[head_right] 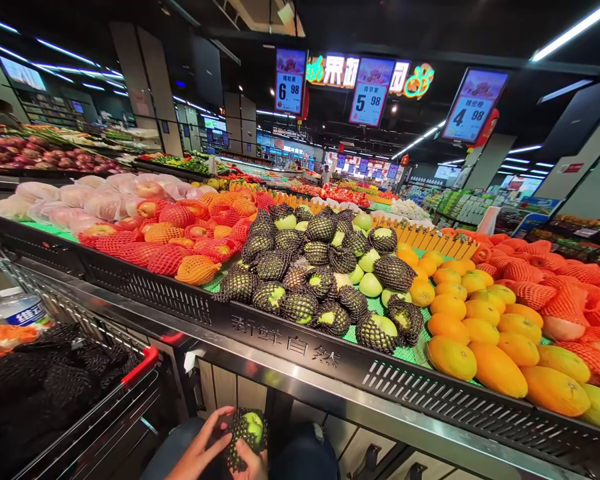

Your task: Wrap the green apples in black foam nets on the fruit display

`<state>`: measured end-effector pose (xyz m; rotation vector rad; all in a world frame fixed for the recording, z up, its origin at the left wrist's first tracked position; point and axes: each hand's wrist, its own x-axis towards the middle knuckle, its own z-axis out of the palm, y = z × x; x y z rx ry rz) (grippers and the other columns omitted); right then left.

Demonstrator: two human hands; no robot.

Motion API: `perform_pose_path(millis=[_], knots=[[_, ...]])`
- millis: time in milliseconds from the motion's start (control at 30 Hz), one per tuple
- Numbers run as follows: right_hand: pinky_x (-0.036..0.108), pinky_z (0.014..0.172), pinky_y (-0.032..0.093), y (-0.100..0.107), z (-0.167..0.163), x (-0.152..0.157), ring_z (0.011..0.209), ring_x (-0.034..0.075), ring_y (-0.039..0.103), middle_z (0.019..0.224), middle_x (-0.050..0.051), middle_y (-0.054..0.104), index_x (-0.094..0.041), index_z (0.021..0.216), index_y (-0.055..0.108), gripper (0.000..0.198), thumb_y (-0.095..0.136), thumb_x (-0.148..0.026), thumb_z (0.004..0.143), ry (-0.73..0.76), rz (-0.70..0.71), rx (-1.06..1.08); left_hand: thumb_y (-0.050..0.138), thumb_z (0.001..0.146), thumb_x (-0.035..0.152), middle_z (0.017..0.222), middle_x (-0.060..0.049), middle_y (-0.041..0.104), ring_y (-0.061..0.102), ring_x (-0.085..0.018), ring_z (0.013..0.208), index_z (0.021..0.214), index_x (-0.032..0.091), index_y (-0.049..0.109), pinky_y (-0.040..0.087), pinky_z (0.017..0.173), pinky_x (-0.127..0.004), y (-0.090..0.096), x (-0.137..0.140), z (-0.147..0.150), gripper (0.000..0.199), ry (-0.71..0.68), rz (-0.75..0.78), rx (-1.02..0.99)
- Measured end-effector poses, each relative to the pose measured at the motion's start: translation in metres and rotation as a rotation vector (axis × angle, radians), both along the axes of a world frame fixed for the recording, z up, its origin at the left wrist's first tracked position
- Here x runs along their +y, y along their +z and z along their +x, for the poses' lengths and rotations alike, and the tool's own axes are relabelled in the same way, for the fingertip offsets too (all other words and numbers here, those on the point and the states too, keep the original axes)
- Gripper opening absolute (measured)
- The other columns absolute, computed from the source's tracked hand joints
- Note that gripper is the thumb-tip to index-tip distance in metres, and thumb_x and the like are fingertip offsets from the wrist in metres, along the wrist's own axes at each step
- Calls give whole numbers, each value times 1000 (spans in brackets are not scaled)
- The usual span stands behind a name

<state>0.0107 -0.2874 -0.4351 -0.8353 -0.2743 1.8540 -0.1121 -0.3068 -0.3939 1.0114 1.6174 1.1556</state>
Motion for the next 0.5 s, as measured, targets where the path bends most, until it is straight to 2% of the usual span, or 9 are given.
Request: perform_pose_path(millis=[67,100,200,267,333,400,467,500], knots=[[45,93,52,5,3,0,91,30,74,77,-1,77,-32,67,74,30,88,-44,42,43,27,2,72,66,59,146,-12,53,45,-31,138,129,24,55,31,119,-40,8,-4,4,74,-122,15,51],[46,94,51,9,6,1,96,31,73,83,1,78,-31,70,76,33,86,-50,45,95,34,17,73,66,58,148,-12,50,42,-32,141,132,24,53,28,122,-41,11,-6,6,77,-170,13,60],[56,87,53,22,16,8,107,36,68,109,8,76,-29,90,80,62,65,-80,57,308,53,113,75,68,52,151,-11,48,38,-32,144,137,26,51,25,123,-42,11,-7,9,78,-230,16,68],[60,77,54,28,21,12,109,39,66,118,9,73,-30,97,80,71,53,-86,61,385,67,156,77,66,45,150,-11,49,39,-32,143,136,27,51,25,123,-42,8,-6,8,77,-234,26,88],[58,71,55,30,23,14,106,39,67,117,9,73,-31,96,80,69,55,-85,60,395,65,146,79,62,37,149,-12,50,40,-33,142,137,25,49,25,123,-43,6,-6,6,81,-236,32,122],[57,67,55,29,21,13,100,39,69,115,8,73,-32,93,80,70,60,-86,53,406,36,118,81,56,31,148,-14,50,41,-34,141,139,23,46,26,122,-44,6,-6,6,91,-266,24,154],[57,64,54,27,13,8,94,40,71,108,9,75,-31,87,81,74,59,-89,48,400,-14,81,83,49,27,146,-15,51,43,-35,139,139,21,45,29,120,-43,8,-7,7,97,-306,0,171],[58,63,54,27,8,5,91,40,71,102,10,76,-29,83,81,75,56,-91,49,373,-38,46,83,47,25,144,-15,54,46,-36,137,137,22,47,32,118,-43,11,-9,7,97,-315,-14,174]])
